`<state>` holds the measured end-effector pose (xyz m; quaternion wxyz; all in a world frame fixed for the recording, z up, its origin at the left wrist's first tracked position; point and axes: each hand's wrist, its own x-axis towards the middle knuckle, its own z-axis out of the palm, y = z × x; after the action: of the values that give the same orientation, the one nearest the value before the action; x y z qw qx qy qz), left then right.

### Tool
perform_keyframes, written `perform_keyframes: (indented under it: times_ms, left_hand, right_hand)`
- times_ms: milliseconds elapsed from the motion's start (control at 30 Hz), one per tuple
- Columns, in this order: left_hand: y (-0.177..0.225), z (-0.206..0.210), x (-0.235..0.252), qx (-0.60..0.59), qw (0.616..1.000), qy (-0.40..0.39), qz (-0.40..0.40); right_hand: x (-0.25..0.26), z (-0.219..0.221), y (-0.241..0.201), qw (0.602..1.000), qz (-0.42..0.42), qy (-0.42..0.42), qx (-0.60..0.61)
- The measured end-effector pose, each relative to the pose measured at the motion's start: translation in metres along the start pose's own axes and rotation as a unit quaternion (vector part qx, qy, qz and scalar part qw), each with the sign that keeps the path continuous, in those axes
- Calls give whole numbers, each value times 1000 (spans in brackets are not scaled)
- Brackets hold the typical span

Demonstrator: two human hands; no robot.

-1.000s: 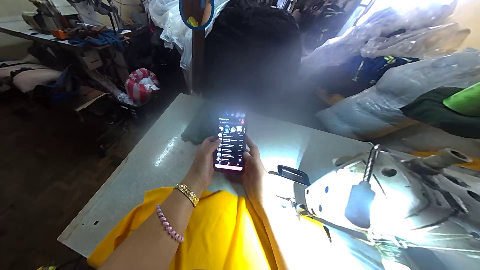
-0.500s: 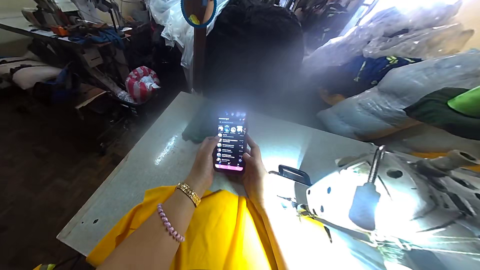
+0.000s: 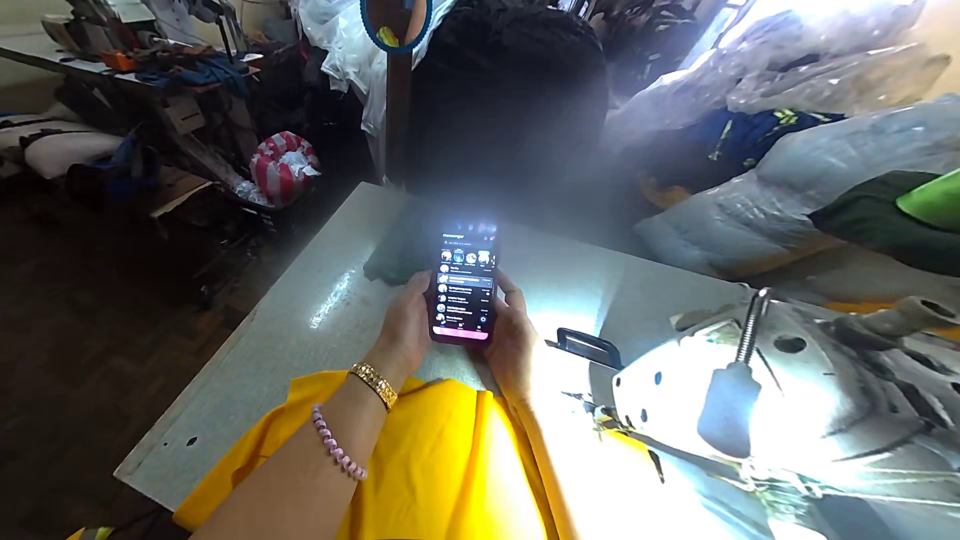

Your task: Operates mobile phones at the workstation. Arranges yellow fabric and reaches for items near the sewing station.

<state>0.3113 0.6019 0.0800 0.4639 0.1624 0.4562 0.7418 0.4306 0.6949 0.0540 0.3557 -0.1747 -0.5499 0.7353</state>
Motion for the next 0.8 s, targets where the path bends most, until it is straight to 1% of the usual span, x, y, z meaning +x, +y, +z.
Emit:
perform_keyframes:
  times_ms: [133, 233, 433, 800]
  left_hand:
    - [-1, 0, 0, 5, 1000, 10, -6]
    - [0, 0, 1, 0, 1000, 13, -11]
    - [1, 0, 1, -2, 1000, 13, -14]
    - [1, 0, 1, -7, 1000, 11, -14]
  right_hand:
    - [1, -1, 1, 1000, 11, 13, -3]
    - [7, -11, 11, 1000, 25, -3, -4]
    - [-1, 0, -1, 1000, 8, 9, -8]
    - [-1, 5, -9, 1000, 24, 12, 7]
